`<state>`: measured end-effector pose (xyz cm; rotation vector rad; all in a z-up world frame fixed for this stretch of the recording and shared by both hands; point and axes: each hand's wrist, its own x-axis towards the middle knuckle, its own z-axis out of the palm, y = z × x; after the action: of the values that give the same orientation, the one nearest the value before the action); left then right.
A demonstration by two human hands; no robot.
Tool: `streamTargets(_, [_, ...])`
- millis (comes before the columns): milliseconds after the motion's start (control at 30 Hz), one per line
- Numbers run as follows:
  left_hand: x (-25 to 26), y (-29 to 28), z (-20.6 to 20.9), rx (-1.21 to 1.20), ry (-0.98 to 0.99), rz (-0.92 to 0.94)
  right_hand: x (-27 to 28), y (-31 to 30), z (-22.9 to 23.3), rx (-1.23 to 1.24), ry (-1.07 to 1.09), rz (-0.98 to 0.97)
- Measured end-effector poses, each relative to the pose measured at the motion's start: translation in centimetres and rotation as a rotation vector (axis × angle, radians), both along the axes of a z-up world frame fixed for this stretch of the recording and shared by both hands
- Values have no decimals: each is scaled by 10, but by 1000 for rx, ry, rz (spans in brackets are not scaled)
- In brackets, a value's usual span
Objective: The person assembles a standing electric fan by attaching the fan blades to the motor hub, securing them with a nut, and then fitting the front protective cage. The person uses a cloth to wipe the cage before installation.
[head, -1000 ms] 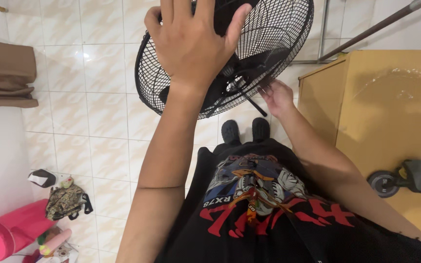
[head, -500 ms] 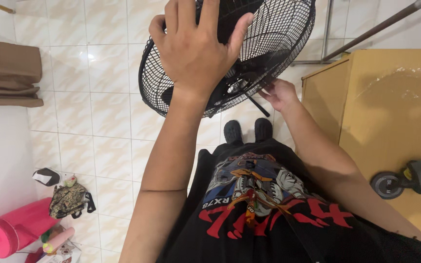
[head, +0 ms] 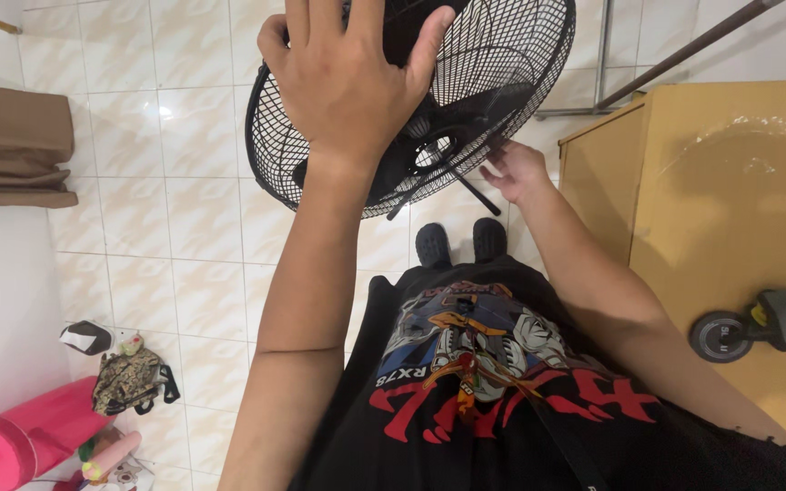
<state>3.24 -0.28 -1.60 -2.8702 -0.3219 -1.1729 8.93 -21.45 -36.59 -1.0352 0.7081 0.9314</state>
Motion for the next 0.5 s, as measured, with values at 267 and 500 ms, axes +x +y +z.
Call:
streamTargets(267, [-1, 4, -1, 9, -4, 3, -1, -14, -17, -189, -410, 231])
streamTargets(500, [2, 8, -2, -18, -20, -26, -14, -5, 21, -55, -6, -208])
